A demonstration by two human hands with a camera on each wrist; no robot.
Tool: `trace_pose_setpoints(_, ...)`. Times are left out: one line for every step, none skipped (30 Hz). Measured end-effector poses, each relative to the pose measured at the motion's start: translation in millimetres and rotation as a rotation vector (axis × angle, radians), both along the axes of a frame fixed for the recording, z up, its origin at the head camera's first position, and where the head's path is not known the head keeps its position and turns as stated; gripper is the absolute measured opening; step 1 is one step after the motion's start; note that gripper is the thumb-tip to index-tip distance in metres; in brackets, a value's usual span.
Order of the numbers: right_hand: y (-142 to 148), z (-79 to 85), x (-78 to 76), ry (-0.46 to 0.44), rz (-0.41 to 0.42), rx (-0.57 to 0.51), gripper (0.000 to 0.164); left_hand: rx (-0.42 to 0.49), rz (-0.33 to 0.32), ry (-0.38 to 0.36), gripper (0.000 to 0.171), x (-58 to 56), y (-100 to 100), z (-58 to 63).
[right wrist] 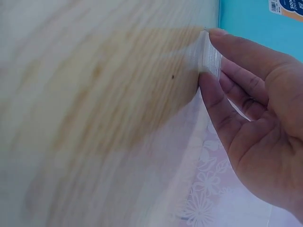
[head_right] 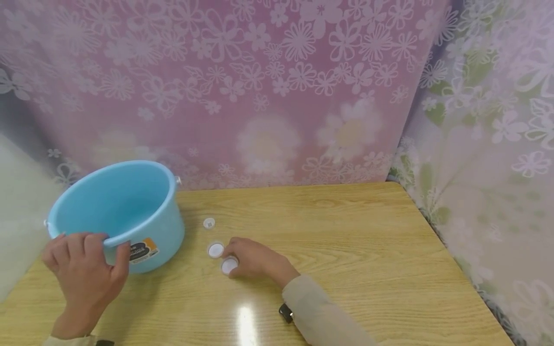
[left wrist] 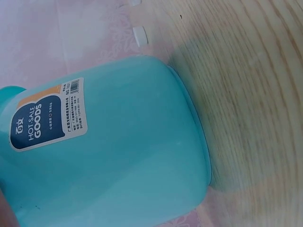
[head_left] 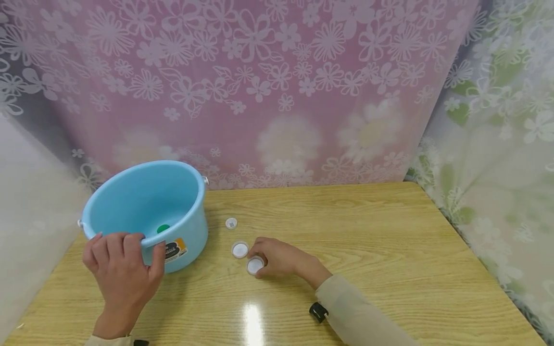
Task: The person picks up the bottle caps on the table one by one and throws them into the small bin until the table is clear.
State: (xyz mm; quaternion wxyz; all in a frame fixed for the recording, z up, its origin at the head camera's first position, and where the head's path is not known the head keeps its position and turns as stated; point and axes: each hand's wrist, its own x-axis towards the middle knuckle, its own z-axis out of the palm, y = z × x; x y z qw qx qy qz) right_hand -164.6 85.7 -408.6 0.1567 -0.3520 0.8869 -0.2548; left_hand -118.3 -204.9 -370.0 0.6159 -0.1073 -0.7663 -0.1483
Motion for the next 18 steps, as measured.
trace_pose_setpoints(-0.1,-0.2,-0.1,-0.002,-0.004,-0.001,0.041,0.0,0.002,0.003,0.04,-0.2,-0.1,0.0)
trace_pose_setpoints(-0.2,-0.7,-0.3,-0.003,-0.006,0.0,0.04,0.0,0.003,0.005,0.04,-0.4,-0.2,0.1)
trace_pose_setpoints(-0.3,-1.3,-0.5,-0.001,-0.005,0.002,0.041,0.0,0.006,0.008,0.04,-0.5,-0.3,0.2)
trace_pose_setpoints(-0.5,-1.6,-0.7,0.001,-0.003,0.002,0.04,0.001,0.009,0.011,0.04,-0.6,-0.5,0.3)
trace_pose_setpoints(-0.7,-1.9,-0.8,0.004,0.001,0.002,0.04,0.002,0.011,0.015,0.04,-0.9,-0.6,0.4)
trace_pose_setpoints(-0.9,-2.1,-0.7,0.008,0.005,0.003,0.041,0.003,0.012,0.019,0.04,-1.1,-0.5,0.6)
trace_pose_setpoints(-1.1,-2.1,-0.5,0.012,0.007,0.002,0.04,0.004,0.011,0.02,0.04,-1.1,-0.5,0.7)
trace_pose_setpoints(-1.1,-2.1,-0.3,0.016,0.008,0.004,0.04,0.005,0.01,0.021,0.039,-1.1,-0.4,0.9)
trace_pose_setpoints(-1.1,-2.0,0.1,0.016,0.009,0.004,0.04,0.006,0.009,0.021,0.039,-1.1,-0.2,0.9)
trace_pose_setpoints(-1.1,-1.7,0.6,0.015,0.008,0.002,0.04,0.006,0.007,0.02,0.039,-0.9,0.0,1.0)
trace_pose_setpoints(-1.1,-1.7,1.2,0.012,0.006,0.001,0.04,0.006,0.004,0.02,0.039,-0.7,0.2,1.0)
trace_pose_setpoints(-0.9,-2.0,1.8,0.009,0.002,-0.001,0.04,0.006,0.003,0.018,0.039,-0.4,0.4,1.0)
trace_pose_setpoints(-0.8,-2.1,2.4,0.008,-0.003,-0.002,0.04,0.006,0.001,0.017,0.038,-0.2,0.6,1.0)
trace_pose_setpoints(-0.8,-2.3,3.0,0.008,-0.009,0.0,0.04,0.006,0.0,0.018,0.038,-0.1,0.8,0.9)
trace_pose_setpoints(-0.8,-2.5,3.7,0.007,-0.014,0.002,0.039,0.006,-0.002,0.018,0.038,0.0,0.9,0.9)
trace_pose_setpoints(-1.2,-2.5,4.4,0.012,-0.018,0.004,0.039,0.006,-0.003,0.018,0.038,0.0,1.0,0.9)
trace_pose_setpoints(-1.7,-2.6,5.0,0.013,-0.022,0.003,0.038,0.005,-0.005,0.019,0.038,0.0,1.2,0.8)
trace_pose_setpoints(-2.4,-2.5,5.6,0.016,-0.025,-0.001,0.037,0.005,-0.006,0.022,0.038,-0.2,1.5,0.8)
